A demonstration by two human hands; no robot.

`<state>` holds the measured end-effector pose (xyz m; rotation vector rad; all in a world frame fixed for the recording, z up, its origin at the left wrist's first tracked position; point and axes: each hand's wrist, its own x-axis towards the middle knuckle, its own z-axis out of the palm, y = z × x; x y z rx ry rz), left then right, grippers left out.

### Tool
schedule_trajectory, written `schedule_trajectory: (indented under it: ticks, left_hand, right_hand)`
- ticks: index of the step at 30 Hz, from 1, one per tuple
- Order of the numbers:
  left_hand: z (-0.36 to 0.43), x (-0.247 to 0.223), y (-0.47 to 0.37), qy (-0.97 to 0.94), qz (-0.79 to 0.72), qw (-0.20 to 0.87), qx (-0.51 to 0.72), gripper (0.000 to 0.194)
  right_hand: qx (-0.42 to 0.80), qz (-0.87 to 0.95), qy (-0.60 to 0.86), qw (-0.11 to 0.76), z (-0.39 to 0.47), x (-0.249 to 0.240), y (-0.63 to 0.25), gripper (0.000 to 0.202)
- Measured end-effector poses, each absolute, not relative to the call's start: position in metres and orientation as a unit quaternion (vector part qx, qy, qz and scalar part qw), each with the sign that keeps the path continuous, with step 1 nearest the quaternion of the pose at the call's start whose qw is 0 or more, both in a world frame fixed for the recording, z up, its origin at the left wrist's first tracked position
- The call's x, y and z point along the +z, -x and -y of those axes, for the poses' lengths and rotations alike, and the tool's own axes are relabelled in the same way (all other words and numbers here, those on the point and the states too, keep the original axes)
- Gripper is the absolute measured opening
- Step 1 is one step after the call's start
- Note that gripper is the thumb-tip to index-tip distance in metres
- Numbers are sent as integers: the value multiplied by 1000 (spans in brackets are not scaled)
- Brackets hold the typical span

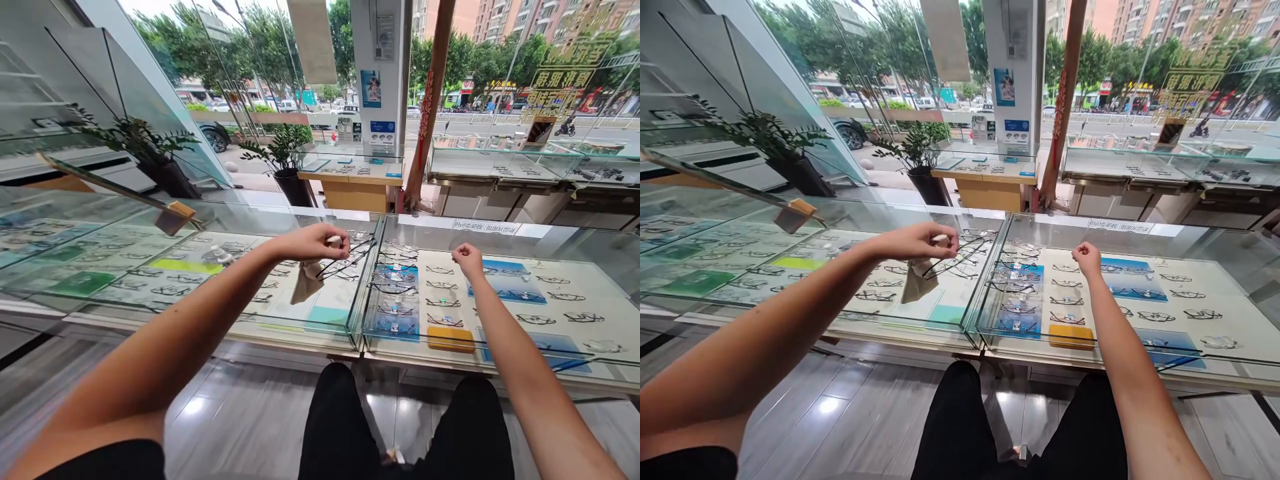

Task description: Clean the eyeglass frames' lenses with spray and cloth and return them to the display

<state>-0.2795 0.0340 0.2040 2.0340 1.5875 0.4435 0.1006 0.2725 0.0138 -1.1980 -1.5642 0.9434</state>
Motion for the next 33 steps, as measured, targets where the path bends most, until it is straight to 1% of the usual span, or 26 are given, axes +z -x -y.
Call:
schedule_trajectory:
  ticks: [2, 4, 6, 9, 13, 18, 22, 26, 29, 33]
  left_hand:
    - [-48, 212, 269, -724, -562, 275, 291, 33]
    - [-63, 206, 254, -679, -529, 287, 420, 37]
    - [-80, 187, 236, -623, -488, 314, 524, 40]
    - [-101, 148, 208, -544, -438, 373, 610, 45]
    - [-117, 106, 184, -475, -409, 448, 637, 56]
    - [-118, 85, 177, -427, -401, 488, 647, 65]
    - [-116, 82, 173, -424, -414, 493, 637, 62]
    - [-116, 80, 170, -439, -426, 489, 621, 63]
    - [-118, 77, 172, -443, -437, 474, 622, 60]
    - [-121, 72, 176, -443, -452, 458, 624, 57]
  right_hand:
    - [391, 633, 482, 463, -272, 14, -101, 17]
    - [398, 630, 475, 467, -270, 15, -101, 19]
    - [406, 627, 468, 472, -268, 17, -100, 22]
    - [414, 622, 462, 477, -266, 19, -99, 26]
    - [422, 618, 458, 481, -263, 22, -99, 30]
    - [434, 623, 431, 488, -247, 38, -89, 35]
    - [454, 644, 376, 488, -219, 67, -57, 36]
    - [506, 669, 259, 479, -190, 90, -18, 36]
    - [533, 665, 240, 466, -184, 89, -5, 34]
    - [564, 659, 248, 430, -190, 78, -11, 28]
